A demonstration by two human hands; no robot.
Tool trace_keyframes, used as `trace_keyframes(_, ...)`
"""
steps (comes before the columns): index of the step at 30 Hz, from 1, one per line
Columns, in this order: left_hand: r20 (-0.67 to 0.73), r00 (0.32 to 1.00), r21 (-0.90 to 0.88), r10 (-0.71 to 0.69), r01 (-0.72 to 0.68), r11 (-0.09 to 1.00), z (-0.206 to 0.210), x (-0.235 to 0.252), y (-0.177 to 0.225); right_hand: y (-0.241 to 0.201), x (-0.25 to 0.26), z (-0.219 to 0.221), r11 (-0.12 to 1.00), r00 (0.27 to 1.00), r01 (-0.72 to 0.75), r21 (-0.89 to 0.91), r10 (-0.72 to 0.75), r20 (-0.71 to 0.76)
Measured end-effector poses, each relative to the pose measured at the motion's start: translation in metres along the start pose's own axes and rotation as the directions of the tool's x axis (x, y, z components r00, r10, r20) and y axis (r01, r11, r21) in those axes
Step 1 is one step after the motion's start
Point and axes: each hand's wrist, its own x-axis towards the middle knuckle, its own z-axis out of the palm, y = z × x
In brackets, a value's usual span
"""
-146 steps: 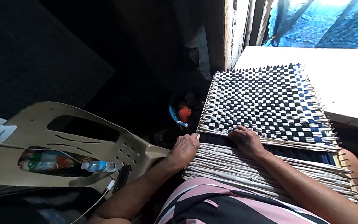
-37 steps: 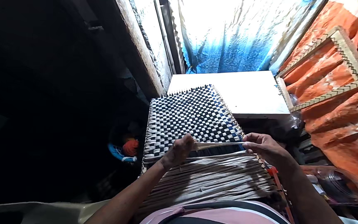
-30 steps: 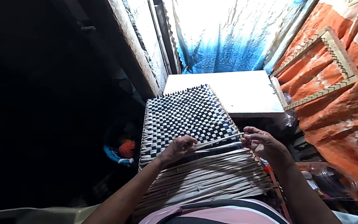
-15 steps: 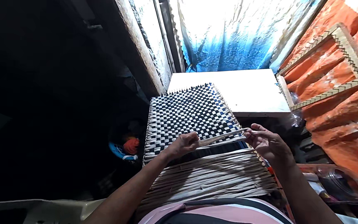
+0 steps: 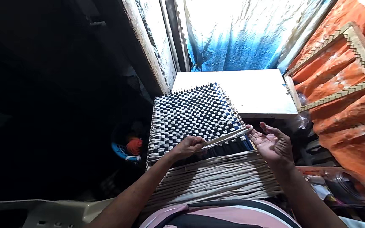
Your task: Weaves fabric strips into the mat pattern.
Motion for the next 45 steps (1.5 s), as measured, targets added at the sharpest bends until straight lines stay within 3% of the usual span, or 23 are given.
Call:
trace_keyframes(3, 0.027, 1.0, 0.01, 0.012, -0.013, 1.0, 0.002, -0.001, 0.003, 0.005, -0.001, -0.002, 1.0, 0.999, 0.015, -0.023, -0.014, 0.042)
trace_keyframes(7, 0.053, 0.998, -0.265, -0.037, 0.049, 0.963, -0.001, -0.002, -0.001, 0.013, 0.0, -0.007, 0.998, 0.994, 0.012, -0.06, -0.006, 0.111)
trace_keyframes(16, 0.075, 0.96, -0.467, -0.27, 0.273, 0.841, 0.0, 0.003, 0.005, 0.017, -0.002, -0.005, 0.999, 0.99, -0.036, 0.033, 0.031, 0.136)
trace_keyframes(24, 0.058, 0.943, -0.325, -0.326, 0.327, 0.887, -0.004, 0.007, 0.017, 0.013, -0.003, -0.003, 0.999, 0.998, -0.038, -0.027, 0.039, 0.042)
trace_keyframes(30, 0.094, 0.968, 0.182, -0.232, 0.212, 0.96, -0.003, 0.005, 0.036, 0.009, -0.001, 0.009, 0.993, 0.997, -0.055, -0.108, 0.059, 0.04)
trace_keyframes(34, 0.062, 0.993, 0.429, -0.101, 0.065, 0.901, 0.004, 0.001, 0.047, 0.006, 0.014, 0.038, 0.975, 0.968, -0.025, -0.22, 0.079, 0.239)
trace_keyframes(36, -0.035, 0.998, 0.433, -0.049, 0.06, 0.899, 0.005, -0.001, 0.055, 0.009, 0.027, 0.06, 0.964, 0.934, 0.002, -0.266, 0.093, 0.344)
trace_keyframes(38, -0.143, 0.989, 0.338, -0.027, 0.075, 0.938, 0.0, -0.003, 0.058, 0.02, 0.04, 0.081, 0.942, 0.931, 0.044, -0.332, 0.082, 0.356)
trace_keyframes(42, -0.261, 0.964, 0.05, -0.046, 0.061, 0.997, -0.019, -0.015, 0.066, 0.085, 0.049, 0.1, 0.854, 0.987, -0.121, -0.506, 0.158, 0.032)
trace_keyframes(45, -0.259, 0.966, 0.038, -0.018, 0.029, 0.999, -0.033, -0.018, 0.068, 0.14, 0.03, 0.1, 0.687, 0.944, -0.211, -0.695, 0.328, 0.038)
